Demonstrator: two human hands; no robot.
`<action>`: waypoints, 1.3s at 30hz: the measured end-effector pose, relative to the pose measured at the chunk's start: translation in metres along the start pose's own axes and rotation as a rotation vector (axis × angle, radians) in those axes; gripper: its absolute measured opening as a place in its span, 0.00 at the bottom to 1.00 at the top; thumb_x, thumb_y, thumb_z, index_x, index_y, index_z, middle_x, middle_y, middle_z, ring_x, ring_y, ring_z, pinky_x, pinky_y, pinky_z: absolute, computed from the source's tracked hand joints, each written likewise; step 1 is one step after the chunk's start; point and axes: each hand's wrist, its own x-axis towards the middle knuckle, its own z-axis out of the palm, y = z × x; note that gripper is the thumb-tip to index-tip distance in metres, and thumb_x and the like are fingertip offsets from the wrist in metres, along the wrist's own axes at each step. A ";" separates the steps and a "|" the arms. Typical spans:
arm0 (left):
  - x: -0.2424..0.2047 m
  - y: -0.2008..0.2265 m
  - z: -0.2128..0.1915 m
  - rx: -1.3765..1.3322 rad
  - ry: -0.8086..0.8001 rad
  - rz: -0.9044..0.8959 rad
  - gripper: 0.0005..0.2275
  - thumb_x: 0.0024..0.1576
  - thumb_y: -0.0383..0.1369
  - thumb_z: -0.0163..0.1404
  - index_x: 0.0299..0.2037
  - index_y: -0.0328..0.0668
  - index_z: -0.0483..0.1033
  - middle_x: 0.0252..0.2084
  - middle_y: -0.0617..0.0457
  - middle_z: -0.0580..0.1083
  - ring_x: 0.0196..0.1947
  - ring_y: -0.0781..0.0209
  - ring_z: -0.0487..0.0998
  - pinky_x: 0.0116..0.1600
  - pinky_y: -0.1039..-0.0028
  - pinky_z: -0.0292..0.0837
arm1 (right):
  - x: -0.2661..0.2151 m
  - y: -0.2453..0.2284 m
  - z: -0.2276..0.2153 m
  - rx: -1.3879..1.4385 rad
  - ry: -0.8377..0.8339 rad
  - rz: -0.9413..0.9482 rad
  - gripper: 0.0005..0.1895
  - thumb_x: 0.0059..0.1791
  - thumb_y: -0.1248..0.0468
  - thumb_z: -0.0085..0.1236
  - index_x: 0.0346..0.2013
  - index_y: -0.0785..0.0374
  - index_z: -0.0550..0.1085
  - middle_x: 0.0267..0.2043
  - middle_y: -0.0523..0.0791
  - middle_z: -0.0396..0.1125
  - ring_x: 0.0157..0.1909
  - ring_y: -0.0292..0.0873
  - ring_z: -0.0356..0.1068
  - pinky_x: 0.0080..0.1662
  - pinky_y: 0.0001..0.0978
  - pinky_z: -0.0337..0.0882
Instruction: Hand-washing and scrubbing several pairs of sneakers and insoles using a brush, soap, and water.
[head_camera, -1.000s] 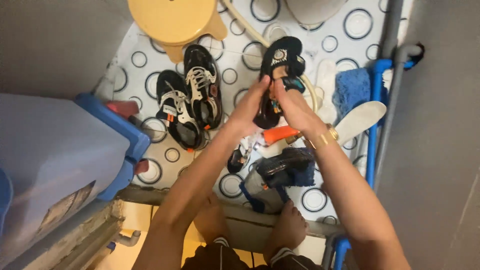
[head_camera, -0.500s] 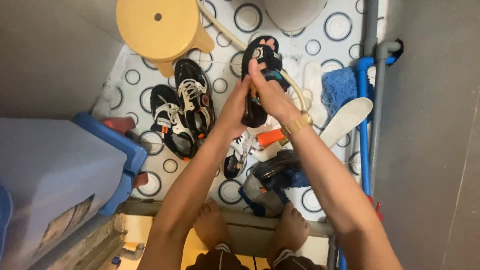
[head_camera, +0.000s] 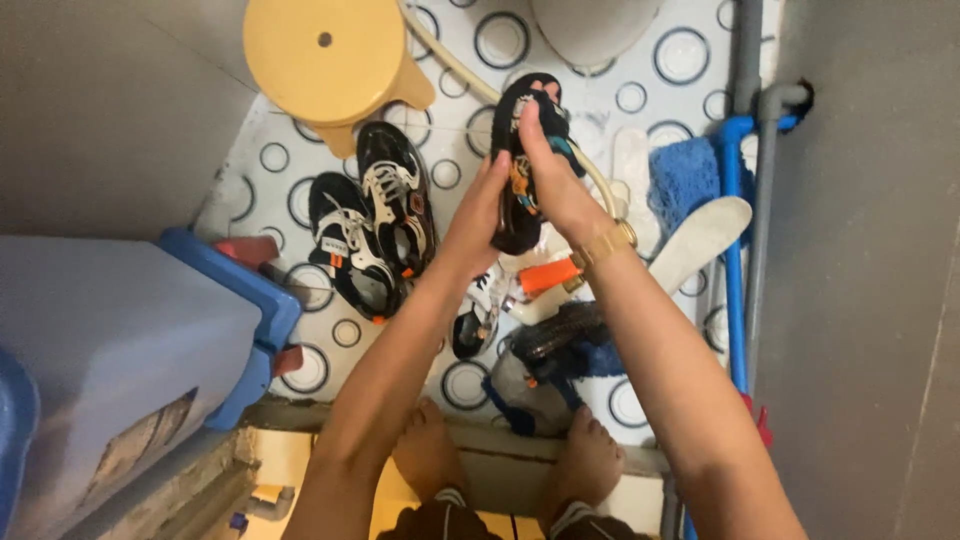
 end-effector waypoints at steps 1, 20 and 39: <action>-0.005 -0.001 0.000 0.000 -0.003 -0.008 0.33 0.64 0.47 0.47 0.76 0.47 0.48 0.76 0.39 0.53 0.74 0.44 0.56 0.73 0.49 0.55 | 0.001 0.006 0.001 0.003 0.004 0.006 0.65 0.39 0.21 0.21 0.65 0.75 0.63 0.69 0.59 0.58 0.75 0.53 0.52 0.74 0.46 0.46; -0.003 0.031 -0.034 -0.024 0.051 -0.083 0.35 0.54 0.56 0.47 0.67 0.41 0.64 0.61 0.43 0.68 0.61 0.45 0.71 0.66 0.56 0.67 | -0.007 0.062 0.038 -0.343 -0.168 -0.542 0.39 0.52 0.51 0.46 0.67 0.78 0.52 0.66 0.69 0.48 0.70 0.67 0.48 0.67 0.56 0.54; 0.046 -0.024 -0.069 -0.407 -0.136 -0.108 0.31 0.61 0.53 0.55 0.62 0.33 0.71 0.63 0.34 0.70 0.62 0.42 0.72 0.70 0.53 0.62 | 0.009 0.067 0.030 -0.795 -0.056 -0.758 0.50 0.50 0.34 0.37 0.58 0.84 0.65 0.64 0.72 0.58 0.71 0.70 0.54 0.72 0.57 0.37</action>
